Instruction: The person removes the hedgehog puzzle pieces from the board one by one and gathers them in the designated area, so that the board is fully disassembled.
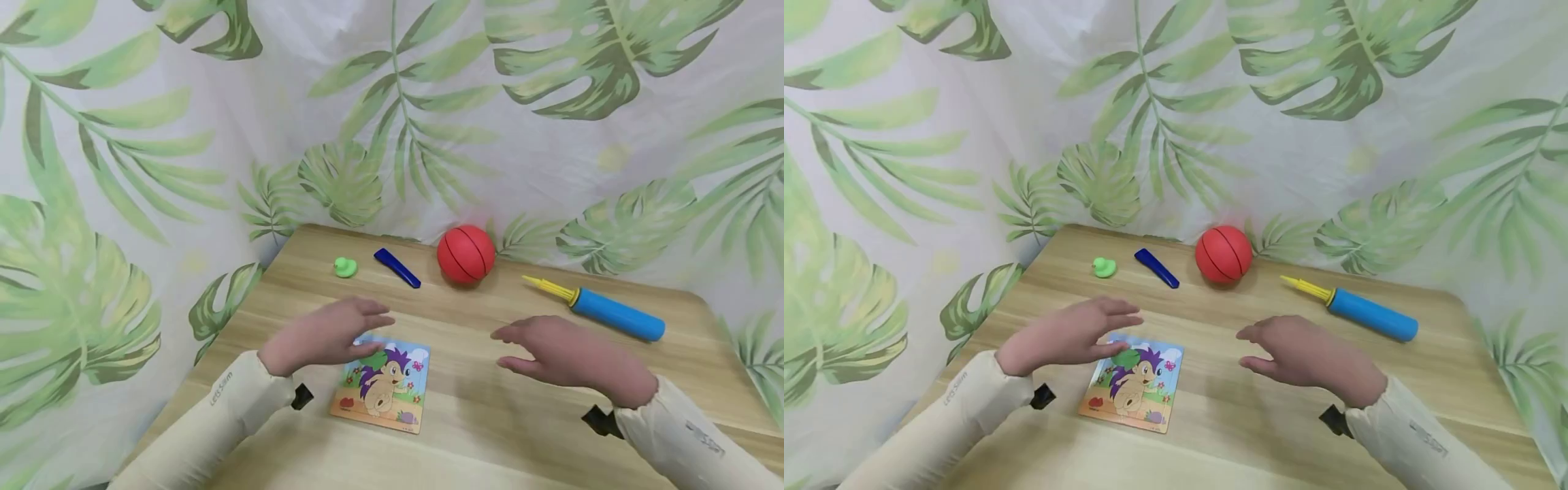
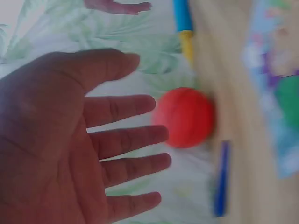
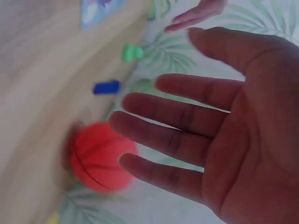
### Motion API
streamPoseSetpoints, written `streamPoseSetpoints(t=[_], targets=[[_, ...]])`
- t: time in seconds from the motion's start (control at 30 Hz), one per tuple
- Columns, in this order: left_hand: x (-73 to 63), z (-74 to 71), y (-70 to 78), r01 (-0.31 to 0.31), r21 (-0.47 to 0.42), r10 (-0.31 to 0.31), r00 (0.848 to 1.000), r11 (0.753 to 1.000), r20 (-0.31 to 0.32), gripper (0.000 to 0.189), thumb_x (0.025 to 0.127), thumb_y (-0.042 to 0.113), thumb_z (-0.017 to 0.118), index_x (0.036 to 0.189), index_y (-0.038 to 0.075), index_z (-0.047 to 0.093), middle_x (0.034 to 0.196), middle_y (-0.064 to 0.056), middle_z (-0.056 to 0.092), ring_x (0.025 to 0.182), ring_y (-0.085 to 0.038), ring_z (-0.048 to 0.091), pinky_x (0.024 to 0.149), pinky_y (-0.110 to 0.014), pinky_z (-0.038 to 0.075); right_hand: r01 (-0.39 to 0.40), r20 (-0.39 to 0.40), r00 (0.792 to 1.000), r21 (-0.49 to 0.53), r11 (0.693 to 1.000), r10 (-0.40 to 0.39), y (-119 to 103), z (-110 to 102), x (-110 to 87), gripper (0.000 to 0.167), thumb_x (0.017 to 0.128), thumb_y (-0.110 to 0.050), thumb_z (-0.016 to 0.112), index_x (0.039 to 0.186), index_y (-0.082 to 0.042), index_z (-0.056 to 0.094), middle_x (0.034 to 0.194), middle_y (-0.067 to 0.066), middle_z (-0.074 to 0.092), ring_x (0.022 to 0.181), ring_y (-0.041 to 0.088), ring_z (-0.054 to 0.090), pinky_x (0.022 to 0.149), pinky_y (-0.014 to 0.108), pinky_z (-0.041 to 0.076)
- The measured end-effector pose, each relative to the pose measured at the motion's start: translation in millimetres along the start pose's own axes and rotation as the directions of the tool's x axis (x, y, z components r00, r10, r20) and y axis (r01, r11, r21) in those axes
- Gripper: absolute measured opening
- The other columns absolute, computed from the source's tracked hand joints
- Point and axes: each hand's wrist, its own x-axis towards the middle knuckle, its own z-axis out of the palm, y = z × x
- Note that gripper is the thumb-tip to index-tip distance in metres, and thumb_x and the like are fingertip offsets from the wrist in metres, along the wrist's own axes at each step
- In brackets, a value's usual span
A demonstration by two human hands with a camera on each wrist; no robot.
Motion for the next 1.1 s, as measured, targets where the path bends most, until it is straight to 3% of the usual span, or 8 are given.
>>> streamPoseSetpoints(t=[0.13,0.23,0.43,0.57,0.7,0.8,1.0,1.1], targets=[[-8.0,32.1,3.3,0.047,-0.061,-0.043,0.998,0.997,0.054,0.05,0.099,0.039,0.06,0.14,0.009,0.059,0.147,-0.014,0.056,0.136,-0.03,0.054,0.112,-0.045,0.047,0.025,0.077,0.996,0.11,0.994,-0.034,1.8,25.1,15.9,0.03,0.097,-0.033,0.065,0.118,-0.012,0.072,0.11,-0.002,0.076,0.096,0.014,0.072,0.086,0.037,0.06],[-12.7,52.1,7.6,0.092,-0.099,-0.087,0.994,0.991,0.059,0.051,0.1,0.039,0.06,0.14,0.008,0.058,0.15,-0.014,0.053,0.139,-0.031,0.051,0.113,-0.046,0.046,-0.015,0.089,0.996,0.186,0.983,-0.002,-1.7,47.2,31.9,0.025,0.097,-0.03,0.066,0.114,-0.014,0.073,0.1,-0.007,0.075,0.087,0.008,0.069,0.08,0.03,0.059],[-10.2,75.8,17.4,0.164,-0.072,-0.164,0.986,0.984,0.004,0.053,0.101,0.039,0.056,0.143,0.008,0.055,0.156,-0.016,0.045,0.146,-0.036,0.041,0.12,-0.05,0.037,-0.039,-0.034,0.998,0.226,0.973,0.048,-19.7,93.9,71.4,0.018,0.096,-0.022,0.065,0.108,-0.012,0.074,0.095,-0.005,0.07,0.083,0.008,0.063,0.08,0.031,0.057],[-11.0,85.7,25.5,0.199,-0.066,-0.197,0.98,0.978,0.041,0.066,0.097,0.051,0.057,0.148,0.01,0.049,0.16,-0.017,0.039,0.15,-0.037,0.035,0.121,-0.053,0.034,-0.055,-0.089,0.993,0.208,0.976,0.075,-33.5,117.8,90.1,0.021,0.096,-0.022,0.063,0.112,-0.011,0.072,0.101,0.0,0.068,0.089,0.011,0.063,0.083,0.032,0.058],[-10.4,91.9,29.3,0.213,-0.06,-0.209,0.975,0.975,0.071,0.079,0.092,0.064,0.057,0.152,0.014,0.044,0.163,-0.015,0.034,0.152,-0.036,0.03,0.121,-0.054,0.033,-0.135,-0.108,0.981,0.21,0.968,0.16,-41.5,127.6,102.8,0.021,0.096,-0.021,0.063,0.111,-0.009,0.072,0.101,0.003,0.065,0.088,0.014,0.062,0.081,0.034,0.058],[-9.0,95.3,30.4,0.236,-0.084,-0.231,0.971,0.968,0.062,0.08,0.092,0.066,0.056,0.153,0.015,0.044,0.163,-0.015,0.034,0.152,-0.038,0.031,0.121,-0.056,0.033,-0.19,-0.104,0.971,0.203,0.961,0.214,-44.5,129.9,108.0,0.021,0.095,-0.021,0.064,0.109,-0.007,0.073,0.098,0.003,0.064,0.085,0.014,0.061,0.079,0.034,0.058],[-8.3,102.1,31.7,0.312,-0.134,-0.307,0.95,0.941,0.055,0.08,0.093,0.066,0.055,0.153,0.013,0.043,0.162,-0.017,0.036,0.15,-0.04,0.033,0.119,-0.06,0.033,-0.209,-0.098,0.968,0.195,0.958,0.231,-46.3,130.2,113.1,0.021,0.094,-0.023,0.066,0.106,-0.008,0.073,0.094,0.002,0.062,0.08,0.011,0.058,0.077,0.032,0.057],[-8.8,105.7,32.9,0.324,-0.118,-0.318,0.946,0.939,0.063,0.085,0.092,0.069,0.054,0.153,0.012,0.042,0.163,-0.017,0.033,0.151,-0.04,0.03,0.12,-0.06,0.031,-0.208,-0.09,0.969,0.197,0.958,0.229,-45.6,129.8,113.8,0.02,0.094,-0.023,0.066,0.106,-0.009,0.073,0.093,0.001,0.062,0.08,0.011,0.058,0.076,0.032,0.057]])
